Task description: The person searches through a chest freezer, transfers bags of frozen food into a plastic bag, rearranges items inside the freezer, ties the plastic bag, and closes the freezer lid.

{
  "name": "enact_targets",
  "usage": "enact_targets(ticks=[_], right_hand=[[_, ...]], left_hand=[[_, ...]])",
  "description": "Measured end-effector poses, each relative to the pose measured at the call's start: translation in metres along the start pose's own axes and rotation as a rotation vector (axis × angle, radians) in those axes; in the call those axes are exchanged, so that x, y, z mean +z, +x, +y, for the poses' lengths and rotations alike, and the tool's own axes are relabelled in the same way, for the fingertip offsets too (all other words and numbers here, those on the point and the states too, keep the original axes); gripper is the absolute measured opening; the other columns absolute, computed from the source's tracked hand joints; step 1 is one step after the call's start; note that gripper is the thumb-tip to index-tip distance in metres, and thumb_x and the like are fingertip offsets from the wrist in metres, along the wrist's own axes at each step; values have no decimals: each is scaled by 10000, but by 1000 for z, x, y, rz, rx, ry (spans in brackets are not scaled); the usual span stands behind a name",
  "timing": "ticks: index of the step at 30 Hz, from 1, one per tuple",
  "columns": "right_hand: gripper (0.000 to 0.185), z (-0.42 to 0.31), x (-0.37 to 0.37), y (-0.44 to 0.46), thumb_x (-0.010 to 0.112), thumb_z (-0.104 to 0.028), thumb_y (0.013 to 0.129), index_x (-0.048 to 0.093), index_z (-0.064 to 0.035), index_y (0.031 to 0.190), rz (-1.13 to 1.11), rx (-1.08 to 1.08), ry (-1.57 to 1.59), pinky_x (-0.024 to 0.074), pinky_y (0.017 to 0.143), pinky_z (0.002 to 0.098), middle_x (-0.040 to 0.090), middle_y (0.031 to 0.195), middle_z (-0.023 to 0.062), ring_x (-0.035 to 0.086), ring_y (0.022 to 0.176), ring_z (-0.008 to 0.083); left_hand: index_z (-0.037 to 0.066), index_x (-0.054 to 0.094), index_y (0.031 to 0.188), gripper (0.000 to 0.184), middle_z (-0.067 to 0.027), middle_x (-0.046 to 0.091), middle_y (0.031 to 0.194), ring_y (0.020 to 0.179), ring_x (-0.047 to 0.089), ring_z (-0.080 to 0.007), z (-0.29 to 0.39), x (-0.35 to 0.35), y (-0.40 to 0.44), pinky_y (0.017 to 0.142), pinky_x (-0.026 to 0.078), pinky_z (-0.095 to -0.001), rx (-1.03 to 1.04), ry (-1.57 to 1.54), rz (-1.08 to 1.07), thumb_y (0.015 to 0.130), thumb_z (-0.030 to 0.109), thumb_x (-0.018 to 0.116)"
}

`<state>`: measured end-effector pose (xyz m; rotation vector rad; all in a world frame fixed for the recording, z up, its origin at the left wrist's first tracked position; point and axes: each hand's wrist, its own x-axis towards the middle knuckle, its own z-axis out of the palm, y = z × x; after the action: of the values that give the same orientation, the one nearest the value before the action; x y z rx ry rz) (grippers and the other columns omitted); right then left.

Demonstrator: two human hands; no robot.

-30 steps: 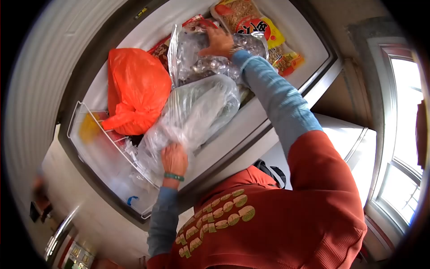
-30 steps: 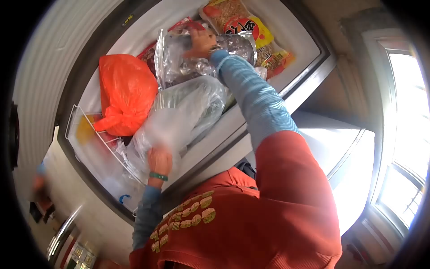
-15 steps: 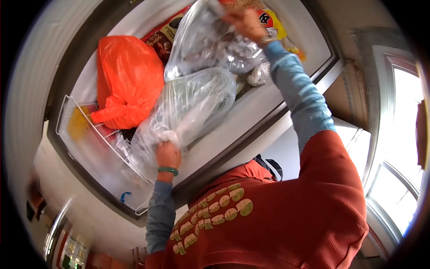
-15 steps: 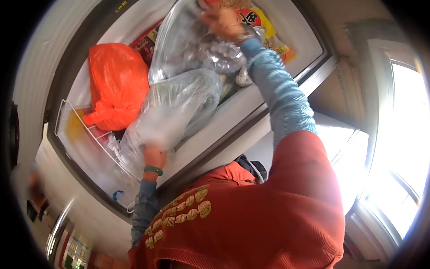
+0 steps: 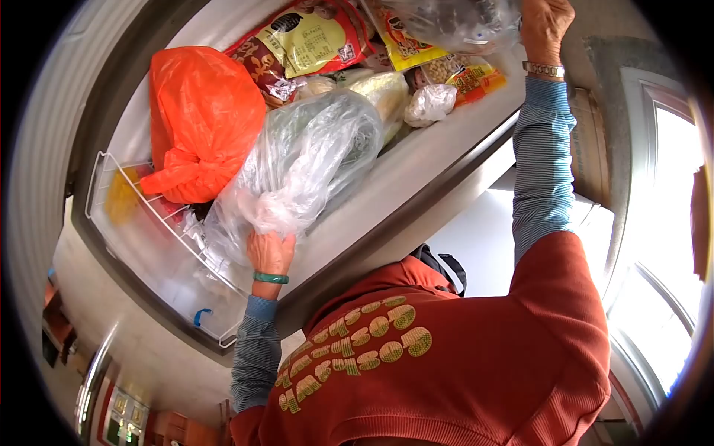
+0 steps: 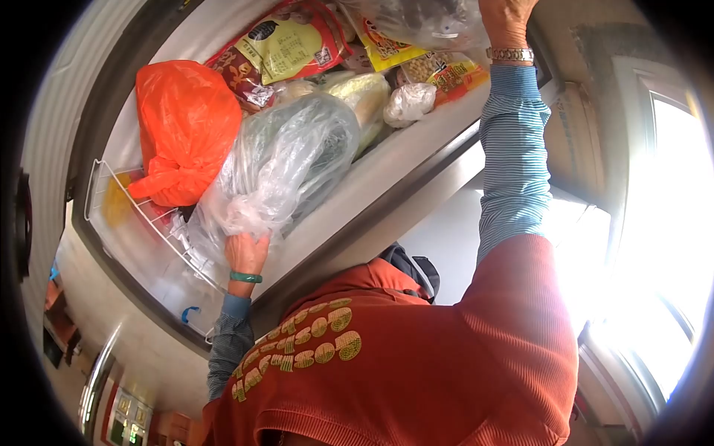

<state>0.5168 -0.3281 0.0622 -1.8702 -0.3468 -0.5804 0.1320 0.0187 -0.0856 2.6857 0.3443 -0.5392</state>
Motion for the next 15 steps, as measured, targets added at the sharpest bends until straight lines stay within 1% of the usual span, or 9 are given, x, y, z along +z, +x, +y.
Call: enact_targets(ticks=[2,4,7,8,10,11,13,14,15], right_hand=[[203,-5,-5,-1,590,-117,840,566,-7,671,17,19,-17,330,544,215,508,621,-33,424,584,58],[209,-5,-10,-4,590,-132,838,580,-3,674,14,73,-43,331,540,214,520,621,-28,432,581,58],[225,2,-18,-11,588,-154,839,585,-2,674,55,131,-165,338,542,216,534,618,-19,440,581,59],[225,4,-20,-15,588,-154,839,585,-2,674,56,133,-164,338,542,216,534,618,-19,440,581,59],[234,7,-24,-24,589,-172,840,590,-1,680,16,116,-142,345,545,219,541,612,-9,447,581,60],[234,6,-26,-28,589,-172,840,590,-1,680,18,115,-138,345,545,219,541,612,-9,447,581,60],[255,2,-25,-35,588,-166,839,583,-2,644,-25,153,-70,352,550,223,548,609,-2,456,582,60],[187,16,-34,-37,569,-165,848,583,-5,753,-80,130,-111,367,543,213,552,620,9,481,571,78],[187,30,-40,-39,569,-165,848,583,-5,753,-77,125,-105,367,543,213,552,620,9,481,571,78]], left_hand=[[-20,548,989,441,-205,575,945,901,530,-373,2,4,0,782,418,-445,12,-24,25,623,190,679],[-12,545,1010,416,-202,575,969,864,541,-376,16,-2,6,761,430,-446,88,-92,164,653,169,660],[-18,559,1000,343,-205,594,920,791,549,-393,9,8,15,698,444,-429,79,-66,99,691,120,615],[-18,559,1000,343,-205,594,920,791,549,-393,5,10,19,698,444,-429,79,-63,97,691,120,615],[-27,582,892,193,-135,617,784,665,564,-305,5,7,27,623,441,-365,65,-533,38,726,67,553],[-27,582,892,193,-135,617,784,665,564,-305,6,5,29,623,441,-365,65,-530,42,726,67,553],[-27,572,772,105,-38,580,675,591,520,-175,26,-27,33,590,418,-310,-140,-1144,-95,744,51,507],[-8,572,745,94,18,546,694,621,469,-91,41,-45,32,595,405,-269,-194,-1247,-107,749,40,491],[-8,572,745,94,18,546,694,621,469,-91,54,-59,34,595,405,-269,-191,-1245,-100,749,40,491]])
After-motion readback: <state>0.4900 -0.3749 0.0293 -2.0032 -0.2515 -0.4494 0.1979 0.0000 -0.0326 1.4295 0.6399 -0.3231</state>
